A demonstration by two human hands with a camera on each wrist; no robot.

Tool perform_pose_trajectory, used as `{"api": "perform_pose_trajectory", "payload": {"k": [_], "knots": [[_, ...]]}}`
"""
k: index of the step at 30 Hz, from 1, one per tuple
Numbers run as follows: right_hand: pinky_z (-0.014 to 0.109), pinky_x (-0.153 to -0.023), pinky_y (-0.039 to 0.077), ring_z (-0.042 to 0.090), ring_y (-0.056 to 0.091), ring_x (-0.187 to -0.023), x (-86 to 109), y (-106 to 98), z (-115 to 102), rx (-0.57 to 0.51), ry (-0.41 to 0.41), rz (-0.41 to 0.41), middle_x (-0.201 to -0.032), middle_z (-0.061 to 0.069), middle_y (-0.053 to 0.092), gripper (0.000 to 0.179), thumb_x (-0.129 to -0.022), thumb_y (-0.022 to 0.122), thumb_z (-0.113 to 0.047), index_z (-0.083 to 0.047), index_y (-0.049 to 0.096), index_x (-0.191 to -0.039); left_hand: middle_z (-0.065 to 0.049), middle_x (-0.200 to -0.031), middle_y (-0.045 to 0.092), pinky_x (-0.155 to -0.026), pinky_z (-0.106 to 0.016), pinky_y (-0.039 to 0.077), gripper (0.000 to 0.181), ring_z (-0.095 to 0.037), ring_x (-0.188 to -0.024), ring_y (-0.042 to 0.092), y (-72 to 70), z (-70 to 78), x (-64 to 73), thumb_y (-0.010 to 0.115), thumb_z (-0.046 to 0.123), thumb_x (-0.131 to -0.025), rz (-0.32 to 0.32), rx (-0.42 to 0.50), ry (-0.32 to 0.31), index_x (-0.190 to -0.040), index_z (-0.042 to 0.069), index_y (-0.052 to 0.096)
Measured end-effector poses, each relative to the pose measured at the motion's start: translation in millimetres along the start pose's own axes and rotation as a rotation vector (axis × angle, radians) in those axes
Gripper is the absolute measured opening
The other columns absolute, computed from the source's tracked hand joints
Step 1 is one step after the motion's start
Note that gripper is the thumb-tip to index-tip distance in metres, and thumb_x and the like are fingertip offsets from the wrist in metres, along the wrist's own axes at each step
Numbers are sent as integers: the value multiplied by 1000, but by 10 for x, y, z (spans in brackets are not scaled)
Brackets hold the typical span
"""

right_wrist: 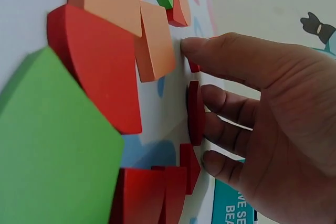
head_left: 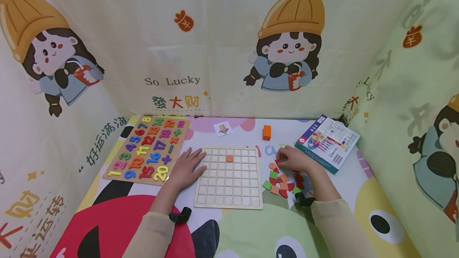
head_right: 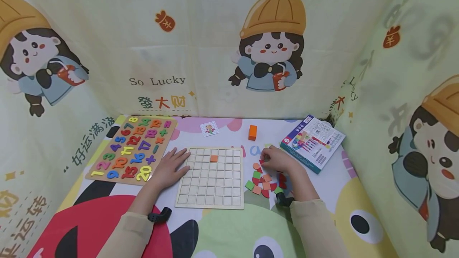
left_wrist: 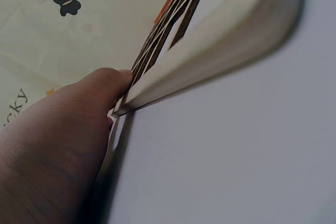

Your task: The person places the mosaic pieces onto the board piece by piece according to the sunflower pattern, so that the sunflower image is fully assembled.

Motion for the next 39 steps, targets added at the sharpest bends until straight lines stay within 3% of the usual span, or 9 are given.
{"api": "perform_pose_trajectory", "payload": {"k": [15, 27, 39], "knots": [[30, -78, 55, 19, 54, -97, -7, -28, -26, -20, -18, 31, -105, 3, 57, 21, -88, 74, -25, -21, 64, -105, 2, -162, 33, -125, -54, 13, 61, -35, -154, 16, -18, -15, 10, 51, 53, -98, 7, -12, 1, -152, 27, 41], [31, -64, 53, 22, 56, -84, -104, -85, -512, -91, -54, 43, -95, 4, 62, 19, -90, 69, -24, -23, 64, -108, 2, -161, 35, -125, -55, 15, 61, -35, -153, 17, -32, -4, 13, 52, 52, -97, 17, -5, -1, -151, 27, 42], [28, -72, 50, 16, 55, -87, -397, 77, -1082, -105, -302, 96, -92, -5, 63, 14, -90, 72, -25, -22, 67, -103, 4, -162, 32, -125, -54, 14, 62, -32, -154, 14, 17, -27, 1, 50, 57, -97, -3, -4, -21, -152, 30, 40]]}}
Point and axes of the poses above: each hand's wrist, its own x-axis away from the middle knuckle, its own y-axis out of the palm, z = x × y, the point moved 5 cm from there along -x, towards the middle knuckle
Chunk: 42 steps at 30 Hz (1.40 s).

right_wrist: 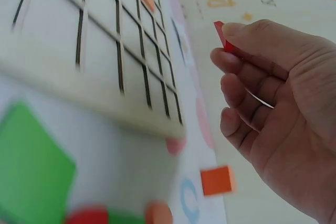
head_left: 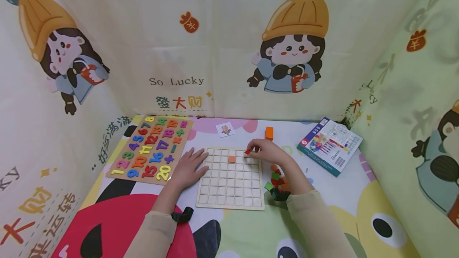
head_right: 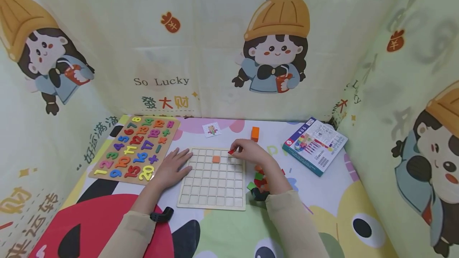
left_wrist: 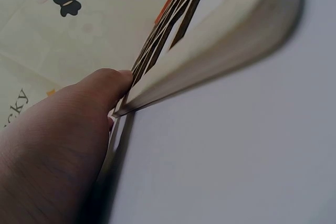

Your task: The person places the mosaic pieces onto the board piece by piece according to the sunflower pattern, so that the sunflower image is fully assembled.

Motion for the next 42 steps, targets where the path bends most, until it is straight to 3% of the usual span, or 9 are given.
{"api": "perform_pose_trajectory", "payload": {"k": [17, 24, 37, 42], "knots": [[27, -79, 49, 15, 54, -89, -502, 510, -273, 1, -51, -53, -96, -4, 62, 8, -89, 71, -22, -21, 70, -97, 5, -162, 32, -125, -54, 13, 62, -32, -155, 13, -16, 38, -1, 50, 57, -97, -12, 5, -11, -152, 31, 39], [28, -85, 48, 14, 53, -94, -552, 598, -307, 26, -34, -72, -101, -5, 62, 6, -89, 72, -23, -21, 72, -95, 5, -162, 31, -126, -53, 12, 62, -31, -155, 12, -30, 41, 2, 50, 57, -97, -18, 7, -13, -153, 31, 39], [28, -79, 47, 16, 53, -93, -558, 664, -334, 34, 21, -119, -98, -2, 57, 9, -90, 72, -23, -24, 71, -98, 4, -162, 32, -125, -55, 13, 62, -32, -155, 12, -20, 32, 0, 50, 56, -97, -10, 0, -13, -152, 31, 39], [28, -81, 48, 16, 53, -92, -547, 653, -332, 24, 6, -113, -99, -2, 57, 12, -89, 73, -24, -23, 70, -101, 5, -162, 32, -126, -54, 12, 62, -32, -155, 12, -12, 24, 0, 50, 57, -96, -10, 2, -16, -152, 31, 39]]}}
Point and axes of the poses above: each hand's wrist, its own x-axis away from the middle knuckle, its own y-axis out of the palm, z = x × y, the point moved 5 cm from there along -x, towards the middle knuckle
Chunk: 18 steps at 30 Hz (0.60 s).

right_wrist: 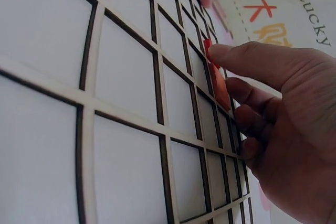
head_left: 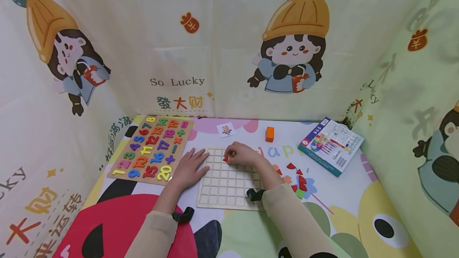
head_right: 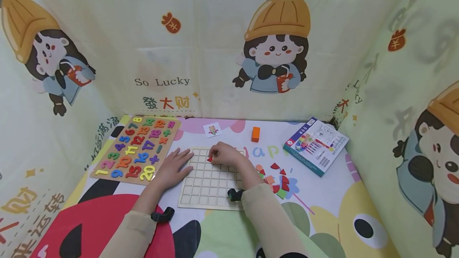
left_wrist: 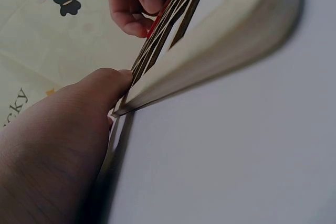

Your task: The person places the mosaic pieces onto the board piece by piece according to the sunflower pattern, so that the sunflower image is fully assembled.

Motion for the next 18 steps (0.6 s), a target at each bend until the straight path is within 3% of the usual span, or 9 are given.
{"api": "perform_pose_trajectory", "payload": {"k": [5, 10, 18], "knots": [[28, -81, 49, 15, 54, -90, 47, -44, 34, -16, -40, 42, -98, -4, 59, 12, -90, 71, -25, -23, 70, -102, 4, -162, 32, -125, -54, 13, 63, -33, -154, 13, 19, -13, 6, 50, 57, -96, 4, -13, 5, -152, 31, 39], [27, -80, 51, 14, 56, -89, 155, -145, 108, -43, -31, 88, -100, -7, 62, 14, -91, 70, -28, -24, 69, -105, 4, -162, 32, -126, -54, 13, 63, -32, -154, 13, 26, -23, 13, 50, 57, -96, 8, -10, 5, -152, 31, 39], [31, -81, 52, 18, 57, -96, 541, -517, 298, -46, 28, 169, -107, -2, 65, 22, -95, 66, -25, -15, 67, -115, 4, -162, 32, -125, -54, 14, 62, -33, -154, 14, 3, -8, 17, 51, 56, -97, 19, -6, 10, -152, 30, 39]]}}
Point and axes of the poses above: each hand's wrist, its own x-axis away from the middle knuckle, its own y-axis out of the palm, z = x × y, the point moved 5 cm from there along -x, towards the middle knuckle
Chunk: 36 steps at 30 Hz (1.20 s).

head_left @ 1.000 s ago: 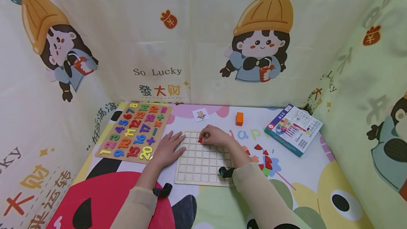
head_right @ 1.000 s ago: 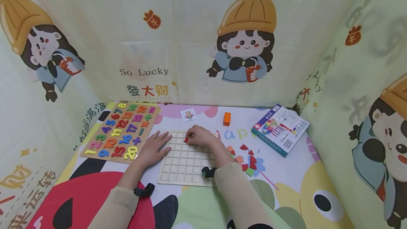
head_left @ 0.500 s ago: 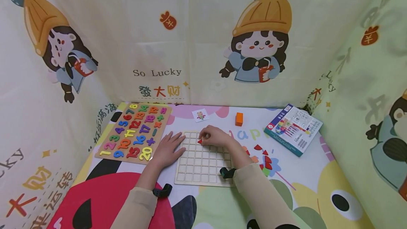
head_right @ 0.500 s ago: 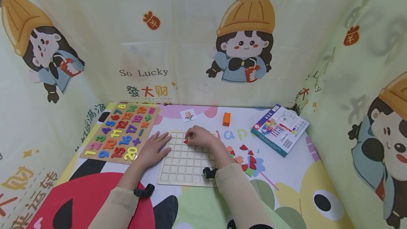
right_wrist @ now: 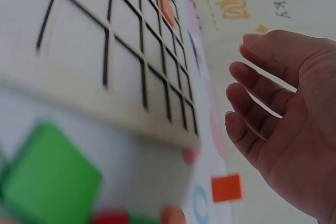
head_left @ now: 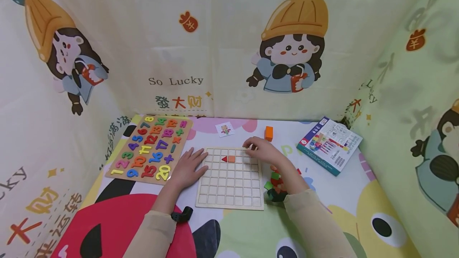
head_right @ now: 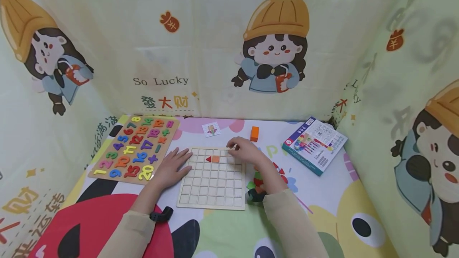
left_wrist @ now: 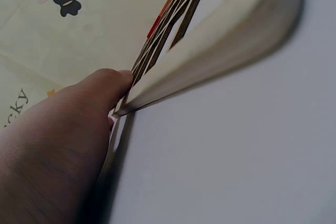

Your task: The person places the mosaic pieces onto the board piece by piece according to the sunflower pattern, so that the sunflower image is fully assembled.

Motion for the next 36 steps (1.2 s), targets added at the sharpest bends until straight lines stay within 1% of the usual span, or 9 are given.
{"api": "perform_pose_trajectory", "payload": {"k": [4, 7, 10, 12, 18, 22, 27, 29, 36], "knots": [[31, -78, 54, 20, 57, -96, 216, -230, 181, 1, 48, 30, -106, 0, 66, 23, -96, 65, -25, -15, 68, -116, 3, -162, 32, -125, -54, 13, 63, -33, -154, 13, -20, 20, 2, 51, 56, -97, -10, 4, -4, -152, 30, 39], [30, -78, 54, 21, 57, -98, 389, -369, 331, 4, 100, 43, -107, -1, 66, 24, -95, 65, -27, -17, 67, -117, 2, -162, 32, -125, -55, 13, 62, -34, -154, 14, -33, 37, 3, 51, 55, -97, -13, 6, -1, -152, 29, 40], [31, -77, 56, 22, 57, -100, 553, -464, 456, -6, 145, 36, -110, 1, 65, 25, -95, 65, -28, -18, 66, -119, 2, -162, 32, -125, -55, 13, 62, -34, -154, 13, -46, 41, 5, 51, 55, -97, -12, 5, -5, -152, 29, 40], [31, -76, 57, 23, 57, -100, 641, -486, 534, -18, 169, 14, -111, 2, 66, 26, -96, 65, -27, -17, 66, -120, 3, -162, 32, -126, -54, 13, 62, -33, -154, 13, -54, 38, 6, 51, 55, -97, -11, 4, -8, -152, 29, 40], [29, -74, 54, 21, 57, -93, 813, -417, 753, -18, 229, -68, -106, 1, 64, 20, -95, 66, -27, -22, 67, -115, 2, -162, 33, -125, -54, 14, 62, -34, -154, 15, -54, 37, 7, 51, 55, -97, -5, 0, -2, -152, 28, 40], [29, -75, 53, 19, 56, -93, 865, -339, 852, -14, 247, -100, -101, 0, 63, 18, -92, 70, -26, -24, 67, -110, 2, -161, 34, -125, -55, 14, 62, -35, -154, 16, -56, 41, 12, 52, 55, -97, -3, 8, 1, -152, 28, 41], [29, -74, 50, 19, 56, -92, 903, -277, 921, -51, 297, -138, -94, 2, 60, 20, -89, 73, -25, -23, 67, -107, 3, -162, 33, -125, -54, 13, 63, -34, -154, 15, -43, 38, 12, 51, 56, -97, -7, 5, 1, -152, 29, 40], [29, -71, 48, 19, 56, -89, 908, -265, 932, -57, 298, -149, -91, 3, 60, 19, -89, 73, -25, -23, 67, -106, 2, -162, 33, -125, -55, 13, 63, -34, -154, 15, -39, 38, 11, 51, 56, -97, -6, 4, 4, -152, 29, 40], [27, -66, 47, 16, 55, -85, 894, -231, 926, -10, 228, -166, -87, 2, 58, 18, -89, 74, -28, -23, 65, -104, 2, -162, 33, -125, -54, 13, 62, -34, -154, 15, -47, 44, 4, 52, 55, -97, -8, 0, 6, -152, 28, 41]]}}
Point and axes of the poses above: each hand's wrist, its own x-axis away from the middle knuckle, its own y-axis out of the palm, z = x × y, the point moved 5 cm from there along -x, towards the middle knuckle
